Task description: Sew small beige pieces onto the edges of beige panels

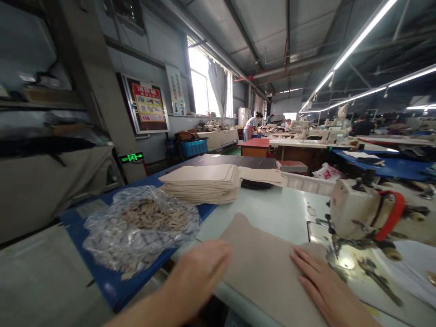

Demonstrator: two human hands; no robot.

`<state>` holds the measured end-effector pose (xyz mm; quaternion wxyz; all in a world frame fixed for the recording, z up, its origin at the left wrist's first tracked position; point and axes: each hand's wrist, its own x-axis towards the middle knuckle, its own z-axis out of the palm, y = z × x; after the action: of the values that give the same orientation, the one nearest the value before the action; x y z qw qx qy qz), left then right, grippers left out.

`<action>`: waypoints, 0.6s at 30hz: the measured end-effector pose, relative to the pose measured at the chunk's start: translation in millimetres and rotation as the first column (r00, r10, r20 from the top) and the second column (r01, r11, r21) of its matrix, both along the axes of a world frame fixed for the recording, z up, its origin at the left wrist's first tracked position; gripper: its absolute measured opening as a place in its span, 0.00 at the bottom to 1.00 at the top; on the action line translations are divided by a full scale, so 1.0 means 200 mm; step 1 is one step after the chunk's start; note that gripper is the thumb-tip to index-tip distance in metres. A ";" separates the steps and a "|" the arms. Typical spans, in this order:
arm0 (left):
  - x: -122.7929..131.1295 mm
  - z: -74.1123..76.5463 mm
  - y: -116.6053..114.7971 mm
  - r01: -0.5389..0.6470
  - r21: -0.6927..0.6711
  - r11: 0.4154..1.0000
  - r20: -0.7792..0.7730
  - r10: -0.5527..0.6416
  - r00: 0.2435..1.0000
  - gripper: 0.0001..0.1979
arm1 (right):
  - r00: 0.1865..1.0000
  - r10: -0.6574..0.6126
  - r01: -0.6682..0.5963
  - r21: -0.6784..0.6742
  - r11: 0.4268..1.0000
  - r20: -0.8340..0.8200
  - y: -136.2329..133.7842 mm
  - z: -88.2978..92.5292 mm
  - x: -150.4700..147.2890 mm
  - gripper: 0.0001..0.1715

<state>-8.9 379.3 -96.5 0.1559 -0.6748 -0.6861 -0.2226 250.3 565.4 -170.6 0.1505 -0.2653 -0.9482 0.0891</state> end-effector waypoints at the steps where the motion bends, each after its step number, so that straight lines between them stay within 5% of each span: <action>1: -0.14 0.10 -0.04 -0.156 -0.003 0.988 0.049 0.156 0.987 0.17 | 1.000 0.008 -0.008 0.021 1.000 -0.007 0.00 -0.01 0.00 0.27; 3: -0.41 0.24 -0.09 -0.453 -0.090 0.887 0.105 0.461 0.881 0.18 | 0.999 0.035 -0.033 0.070 0.997 -0.033 0.02 -0.02 0.01 0.27; 5: -0.61 0.29 -0.10 -0.551 -0.310 0.775 0.107 0.604 0.790 0.19 | 0.995 0.070 -0.060 0.127 0.990 -0.077 0.03 -0.05 0.01 0.26; 8: -0.74 0.23 -0.08 -0.472 -0.465 0.749 0.113 0.579 0.807 0.19 | 0.983 0.111 -0.082 0.190 0.978 -0.148 0.05 -0.09 0.02 0.25; 12: -0.71 0.15 -0.02 -0.460 -0.423 0.781 0.062 0.531 0.845 0.12 | 0.972 0.129 -0.089 0.202 0.975 -0.195 0.06 -0.11 0.02 0.23; 18: -0.70 0.22 -0.03 -0.455 -0.425 0.782 0.028 0.514 0.857 0.15 | 0.972 0.122 -0.085 0.185 0.979 -0.202 0.06 -0.11 0.03 0.23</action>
<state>-149.5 372.4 -53.1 0.0157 -0.4749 -0.8766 -0.0761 256.7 577.7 -192.6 0.2686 -0.1900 -0.9434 0.0407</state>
